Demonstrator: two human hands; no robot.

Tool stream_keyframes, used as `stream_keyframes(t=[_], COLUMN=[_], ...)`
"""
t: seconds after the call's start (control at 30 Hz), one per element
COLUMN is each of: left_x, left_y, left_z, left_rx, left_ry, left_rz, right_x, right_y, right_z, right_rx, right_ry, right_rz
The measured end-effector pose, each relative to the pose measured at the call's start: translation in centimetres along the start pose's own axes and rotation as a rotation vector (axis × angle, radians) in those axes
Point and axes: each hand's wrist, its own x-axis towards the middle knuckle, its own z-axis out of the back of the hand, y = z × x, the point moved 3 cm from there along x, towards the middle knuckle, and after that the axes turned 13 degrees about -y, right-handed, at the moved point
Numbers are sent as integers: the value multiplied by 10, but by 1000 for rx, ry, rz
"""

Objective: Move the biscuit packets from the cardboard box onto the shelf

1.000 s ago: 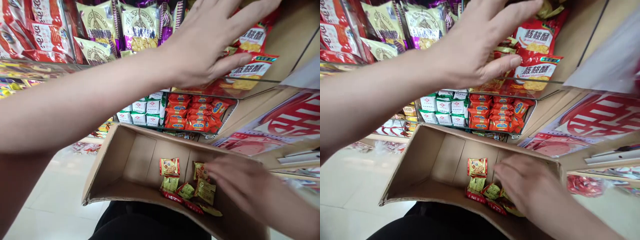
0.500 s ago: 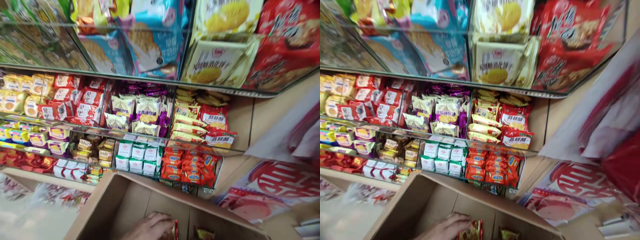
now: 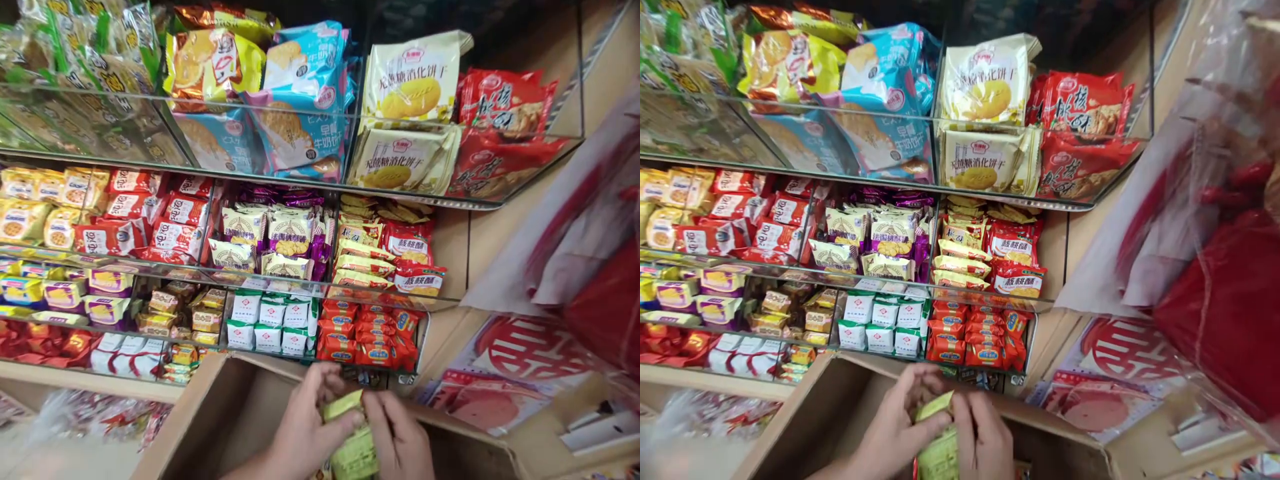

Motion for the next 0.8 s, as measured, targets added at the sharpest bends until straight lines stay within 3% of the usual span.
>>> stream_keyframes(t=[0.1,0.17,0.23,0.43,0.63,0.8], left_x=[0,-2,-1,15,17,8], left_y=[0,2,-1,-15,-17,-29], left_z=[-4,-6,-7,3,10,12], left_rx=[-228,-259,-221,123,172,35], left_ry=[-241,-281,-257,-244,-237,-183], left_rz=[117,152,116,-174,-270,-239], right_x=[9,10,8,4,1,-11], right_y=[9,10,10,10,11,8], right_z=[11,11,8,8,10,8], right_rx=[-14,15,46,28,88,265], right_ry=[-156,-185,-182,-204,-301,-437], right_rz=[-139,-200,-198,-176,-178,-354])
